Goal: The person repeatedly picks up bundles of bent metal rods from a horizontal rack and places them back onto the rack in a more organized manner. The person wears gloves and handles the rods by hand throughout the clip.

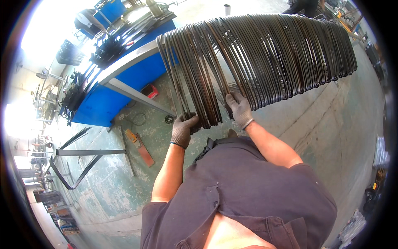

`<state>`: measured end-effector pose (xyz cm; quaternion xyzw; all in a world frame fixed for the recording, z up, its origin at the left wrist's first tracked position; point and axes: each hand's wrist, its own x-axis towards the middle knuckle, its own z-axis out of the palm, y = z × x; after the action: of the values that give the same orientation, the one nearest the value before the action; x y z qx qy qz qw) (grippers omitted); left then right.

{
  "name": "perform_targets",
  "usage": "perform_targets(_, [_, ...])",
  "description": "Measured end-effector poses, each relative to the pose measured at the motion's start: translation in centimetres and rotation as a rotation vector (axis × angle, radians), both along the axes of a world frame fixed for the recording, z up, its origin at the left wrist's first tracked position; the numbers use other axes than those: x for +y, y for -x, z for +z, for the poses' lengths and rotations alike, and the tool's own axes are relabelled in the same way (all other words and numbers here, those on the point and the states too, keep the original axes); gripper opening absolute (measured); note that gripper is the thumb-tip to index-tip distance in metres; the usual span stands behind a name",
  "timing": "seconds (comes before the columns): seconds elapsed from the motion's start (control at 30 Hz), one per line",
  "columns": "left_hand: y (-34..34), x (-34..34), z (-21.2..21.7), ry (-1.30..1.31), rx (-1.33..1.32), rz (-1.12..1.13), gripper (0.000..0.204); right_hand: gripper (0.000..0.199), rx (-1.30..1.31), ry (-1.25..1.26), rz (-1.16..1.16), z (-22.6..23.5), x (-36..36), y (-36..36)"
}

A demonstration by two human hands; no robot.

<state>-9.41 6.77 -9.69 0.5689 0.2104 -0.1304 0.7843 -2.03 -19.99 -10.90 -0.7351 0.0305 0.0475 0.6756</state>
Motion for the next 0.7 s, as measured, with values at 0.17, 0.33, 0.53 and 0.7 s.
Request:
perform_targets(0.17, [0.3, 0.2, 0.2, -0.037, -0.001, 0.090, 0.024, 0.042, 0.230, -0.282, 0.226, -0.4, -1.2, -1.7])
perform_targets(0.33, [0.4, 0.4, 0.3, -0.115, -0.007, 0.117, 0.026, 0.040, 0.047, 0.198, 0.299, 2.1, -0.7, -2.7])
perform_targets(0.53, [0.4, -0.2, 0.9, -0.101, -0.030, 0.180, 0.030, 0.044, 0.207, 0.296, 0.394, 1.3, -1.6, -3.7])
perform_targets(0.7, [0.7, 0.1, 0.2, -0.111, -0.037, 0.164, 0.024, 0.041, 0.393, -0.253, 0.561, 2.1, -1.2, -2.5])
